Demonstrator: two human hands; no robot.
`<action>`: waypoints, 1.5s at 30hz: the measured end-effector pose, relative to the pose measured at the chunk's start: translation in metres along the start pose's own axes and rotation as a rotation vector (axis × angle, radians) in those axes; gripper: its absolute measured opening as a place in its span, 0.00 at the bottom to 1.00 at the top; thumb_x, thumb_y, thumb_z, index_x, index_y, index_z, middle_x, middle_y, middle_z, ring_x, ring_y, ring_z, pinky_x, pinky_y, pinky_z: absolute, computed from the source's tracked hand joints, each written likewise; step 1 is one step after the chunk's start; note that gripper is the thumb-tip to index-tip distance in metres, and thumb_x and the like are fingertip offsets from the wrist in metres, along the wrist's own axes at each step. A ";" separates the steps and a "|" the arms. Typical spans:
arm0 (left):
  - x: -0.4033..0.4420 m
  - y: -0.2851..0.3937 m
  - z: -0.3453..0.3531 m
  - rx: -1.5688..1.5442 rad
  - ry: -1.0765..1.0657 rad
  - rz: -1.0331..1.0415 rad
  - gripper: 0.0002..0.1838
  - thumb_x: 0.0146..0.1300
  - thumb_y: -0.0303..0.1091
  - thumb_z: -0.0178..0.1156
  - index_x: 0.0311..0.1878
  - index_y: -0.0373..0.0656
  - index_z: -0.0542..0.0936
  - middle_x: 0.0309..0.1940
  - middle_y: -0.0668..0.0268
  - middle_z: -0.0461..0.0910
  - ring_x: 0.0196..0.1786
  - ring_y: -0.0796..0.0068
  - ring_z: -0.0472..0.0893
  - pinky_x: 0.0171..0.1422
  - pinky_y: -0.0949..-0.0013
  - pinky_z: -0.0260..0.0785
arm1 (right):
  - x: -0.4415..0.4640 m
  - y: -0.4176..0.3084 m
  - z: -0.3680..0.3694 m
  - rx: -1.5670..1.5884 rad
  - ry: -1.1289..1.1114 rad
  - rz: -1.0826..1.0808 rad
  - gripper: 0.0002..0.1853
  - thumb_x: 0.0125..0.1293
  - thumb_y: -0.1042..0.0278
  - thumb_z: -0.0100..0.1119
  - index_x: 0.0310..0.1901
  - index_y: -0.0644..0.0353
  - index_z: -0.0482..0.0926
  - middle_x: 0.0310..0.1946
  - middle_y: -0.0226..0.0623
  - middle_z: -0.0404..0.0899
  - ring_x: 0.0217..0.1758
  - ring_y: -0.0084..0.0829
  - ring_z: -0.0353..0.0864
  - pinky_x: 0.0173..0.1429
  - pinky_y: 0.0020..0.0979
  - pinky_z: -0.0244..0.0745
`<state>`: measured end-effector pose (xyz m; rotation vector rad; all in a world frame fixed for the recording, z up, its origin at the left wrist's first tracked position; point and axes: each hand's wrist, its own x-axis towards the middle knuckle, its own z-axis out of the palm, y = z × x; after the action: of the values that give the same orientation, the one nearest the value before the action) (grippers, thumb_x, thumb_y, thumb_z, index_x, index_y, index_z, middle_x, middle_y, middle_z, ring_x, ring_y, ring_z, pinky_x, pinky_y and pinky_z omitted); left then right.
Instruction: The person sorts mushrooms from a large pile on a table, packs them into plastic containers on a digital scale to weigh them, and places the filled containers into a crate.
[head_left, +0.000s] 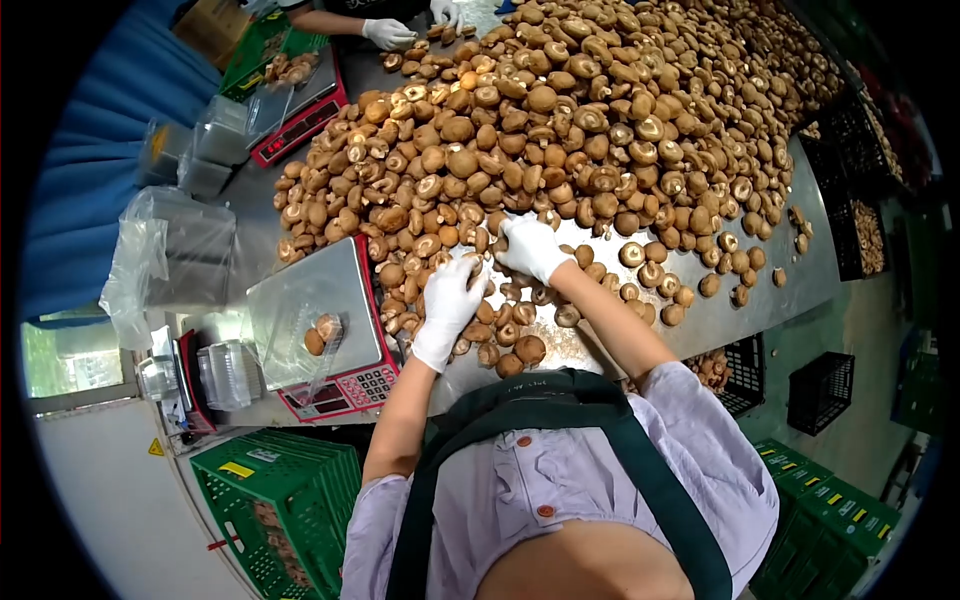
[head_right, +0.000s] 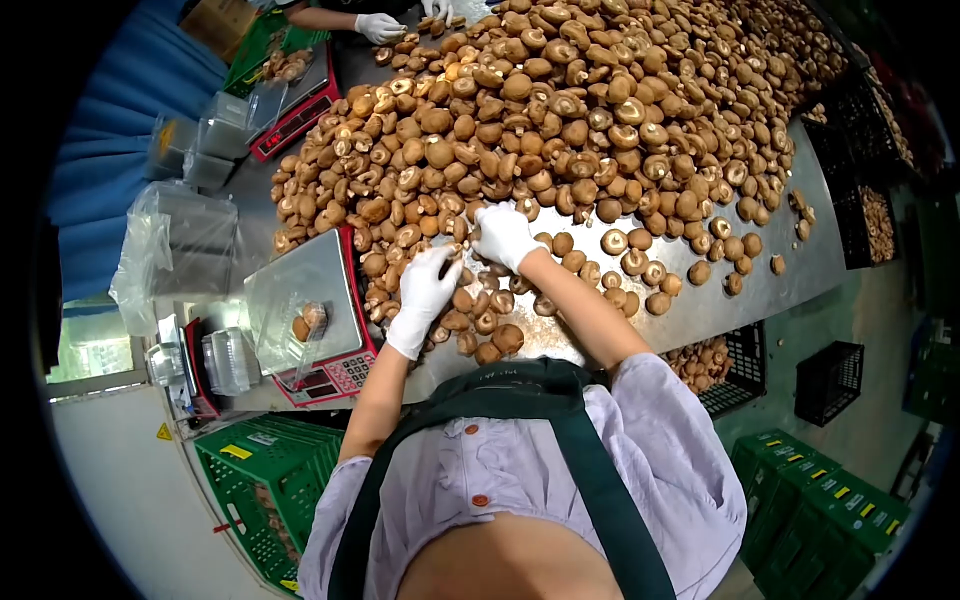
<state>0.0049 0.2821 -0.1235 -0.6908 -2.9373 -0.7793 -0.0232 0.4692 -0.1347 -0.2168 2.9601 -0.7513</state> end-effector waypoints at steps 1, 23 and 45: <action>0.007 -0.004 0.005 0.033 0.134 0.071 0.18 0.58 0.42 0.61 0.49 0.43 0.79 0.44 0.60 0.80 0.48 0.61 0.78 0.49 0.60 0.72 | -0.011 -0.003 -0.006 0.017 0.006 -0.018 0.19 0.51 0.57 0.63 0.39 0.62 0.77 0.36 0.48 0.80 0.45 0.46 0.78 0.48 0.41 0.76; -0.019 0.034 0.001 -1.339 -0.160 -0.548 0.19 0.67 0.34 0.58 0.58 0.35 0.74 0.51 0.61 0.78 0.49 0.77 0.77 0.48 0.73 0.74 | -0.101 -0.006 -0.045 1.251 0.166 0.346 0.18 0.62 0.67 0.64 0.50 0.68 0.74 0.41 0.37 0.81 0.43 0.20 0.78 0.49 0.22 0.75; -0.058 0.027 0.025 -1.811 -0.091 -0.903 0.21 0.63 0.31 0.51 0.61 0.41 0.70 0.55 0.59 0.74 0.55 0.65 0.76 0.58 0.61 0.71 | -0.052 -0.004 -0.055 0.490 0.307 0.079 0.17 0.58 0.62 0.65 0.48 0.57 0.81 0.47 0.38 0.82 0.46 0.30 0.82 0.51 0.31 0.76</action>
<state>0.0705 0.2909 -0.1410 0.8590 -1.5375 -3.2926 0.0224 0.4994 -0.0823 0.0544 2.9007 -1.5820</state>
